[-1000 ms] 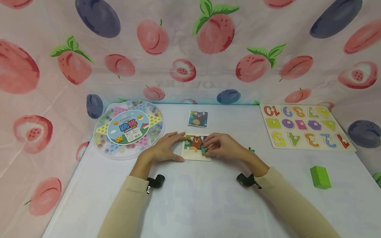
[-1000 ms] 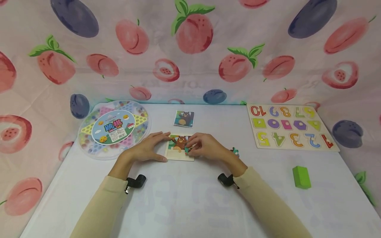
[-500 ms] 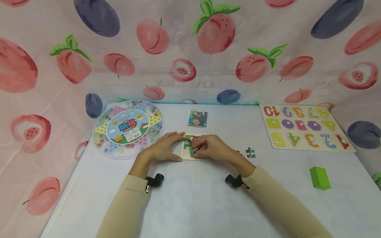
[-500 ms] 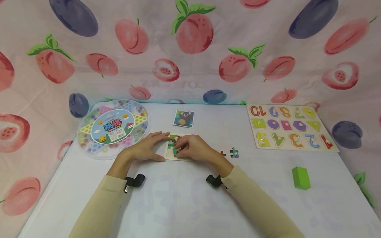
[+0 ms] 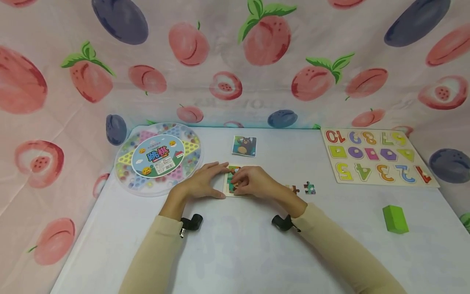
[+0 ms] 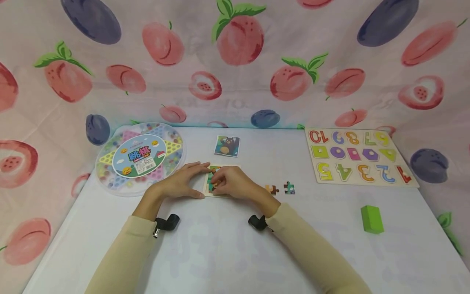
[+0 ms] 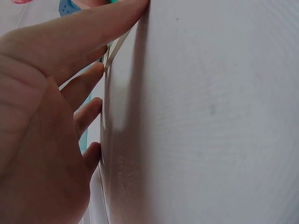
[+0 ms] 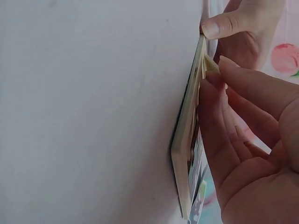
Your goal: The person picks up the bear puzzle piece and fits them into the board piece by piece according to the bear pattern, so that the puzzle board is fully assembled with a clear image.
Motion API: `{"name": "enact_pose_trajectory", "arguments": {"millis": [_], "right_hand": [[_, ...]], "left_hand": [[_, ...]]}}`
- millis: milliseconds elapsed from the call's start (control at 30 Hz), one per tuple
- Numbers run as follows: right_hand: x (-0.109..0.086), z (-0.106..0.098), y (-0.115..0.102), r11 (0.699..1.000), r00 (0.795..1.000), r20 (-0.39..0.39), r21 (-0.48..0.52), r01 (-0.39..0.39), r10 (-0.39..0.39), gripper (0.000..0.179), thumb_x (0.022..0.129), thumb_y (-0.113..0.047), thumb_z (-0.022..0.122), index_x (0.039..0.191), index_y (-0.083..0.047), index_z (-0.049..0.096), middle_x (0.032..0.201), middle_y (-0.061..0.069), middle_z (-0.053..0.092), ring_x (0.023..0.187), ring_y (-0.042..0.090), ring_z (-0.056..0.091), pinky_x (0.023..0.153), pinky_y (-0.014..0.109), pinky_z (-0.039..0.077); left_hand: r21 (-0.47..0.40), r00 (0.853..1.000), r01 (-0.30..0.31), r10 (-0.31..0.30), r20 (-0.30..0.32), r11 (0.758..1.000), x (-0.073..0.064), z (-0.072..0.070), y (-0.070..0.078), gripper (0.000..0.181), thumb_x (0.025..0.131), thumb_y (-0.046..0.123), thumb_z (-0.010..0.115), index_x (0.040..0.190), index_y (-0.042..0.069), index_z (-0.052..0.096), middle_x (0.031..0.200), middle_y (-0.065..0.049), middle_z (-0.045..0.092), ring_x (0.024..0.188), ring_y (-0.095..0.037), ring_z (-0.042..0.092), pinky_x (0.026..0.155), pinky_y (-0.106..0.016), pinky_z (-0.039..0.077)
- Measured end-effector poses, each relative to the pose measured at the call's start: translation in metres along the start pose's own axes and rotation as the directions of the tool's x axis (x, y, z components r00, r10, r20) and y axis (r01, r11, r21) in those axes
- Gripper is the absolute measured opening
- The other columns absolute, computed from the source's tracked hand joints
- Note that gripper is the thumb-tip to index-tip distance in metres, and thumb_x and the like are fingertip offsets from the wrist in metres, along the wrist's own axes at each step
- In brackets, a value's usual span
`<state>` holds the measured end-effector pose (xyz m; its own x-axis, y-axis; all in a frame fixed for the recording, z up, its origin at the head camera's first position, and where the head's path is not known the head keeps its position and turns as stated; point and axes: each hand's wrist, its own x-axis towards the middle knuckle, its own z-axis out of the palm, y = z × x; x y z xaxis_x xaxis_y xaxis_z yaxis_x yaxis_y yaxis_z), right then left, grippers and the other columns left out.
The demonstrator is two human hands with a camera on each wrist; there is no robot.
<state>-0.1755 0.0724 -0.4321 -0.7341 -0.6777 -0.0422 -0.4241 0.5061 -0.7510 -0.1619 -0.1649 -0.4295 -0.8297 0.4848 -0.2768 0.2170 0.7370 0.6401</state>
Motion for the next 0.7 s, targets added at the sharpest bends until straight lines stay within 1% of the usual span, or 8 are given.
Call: {"name": "enact_pose_trajectory", "arguments": {"millis": [233,367,467,567,700], "right_hand": [[0.0045,0.005,-0.0028,0.999,0.999,-0.028,-0.032,-0.026,0.025,0.022,0.082,-0.016,0.085,0.102,-0.007,0.081,0.11,0.007,0.076,0.08,0.005,0.062,0.072,0.017,0.053],[0.0057,0.0056,-0.006,0.999,0.999,-0.025,-0.034,-0.034,0.034,0.022,0.081,-0.016,0.087,0.099,-0.006,0.08,0.108,0.009,0.075,0.077,0.008,0.061,0.068,0.017,0.053],[0.0068,0.005,-0.0075,0.997,0.998,-0.029,-0.056,-0.054,0.052,0.023,0.08,-0.018,0.088,0.098,-0.007,0.08,0.105,0.006,0.077,0.079,0.008,0.06,0.07,0.017,0.05],[0.0079,0.0044,-0.0083,0.995,0.997,-0.029,-0.07,-0.074,0.072,0.023,0.079,-0.019,0.088,0.098,-0.008,0.08,0.098,0.003,0.078,0.078,0.007,0.059,0.071,0.018,0.049],[0.009,0.0043,-0.0089,0.995,0.996,-0.023,-0.048,-0.085,0.084,0.023,0.078,-0.017,0.089,0.097,-0.008,0.08,0.094,0.003,0.078,0.072,0.005,0.061,0.068,0.018,0.052]], "left_hand": [[-0.014,1.0,-0.013,0.013,-0.009,1.0,-0.0001,-0.0004,-0.0009,0.078,0.081,0.032,0.086,0.151,0.027,0.05,0.17,0.007,0.029,0.162,-0.028,0.011,0.128,-0.062,0.018],[-0.023,1.0,-0.013,0.013,-0.013,1.0,-0.0003,-0.0002,-0.0006,0.078,0.081,0.032,0.086,0.151,0.027,0.05,0.17,0.007,0.029,0.162,-0.028,0.011,0.128,-0.063,0.018],[-0.022,1.0,-0.01,0.009,-0.01,1.0,-0.0003,0.0002,-0.0004,0.078,0.082,0.032,0.086,0.151,0.027,0.05,0.17,0.008,0.029,0.162,-0.027,0.011,0.128,-0.062,0.018],[-0.025,1.0,-0.003,0.003,-0.009,1.0,0.0002,0.0008,-0.0001,0.078,0.082,0.032,0.086,0.151,0.027,0.049,0.17,0.009,0.029,0.162,-0.026,0.01,0.129,-0.061,0.017],[-0.031,1.0,0.002,-0.003,-0.01,1.0,0.0004,0.001,-0.0001,0.079,0.082,0.032,0.086,0.151,0.027,0.05,0.17,0.011,0.029,0.163,-0.025,0.01,0.129,-0.06,0.017]]}}
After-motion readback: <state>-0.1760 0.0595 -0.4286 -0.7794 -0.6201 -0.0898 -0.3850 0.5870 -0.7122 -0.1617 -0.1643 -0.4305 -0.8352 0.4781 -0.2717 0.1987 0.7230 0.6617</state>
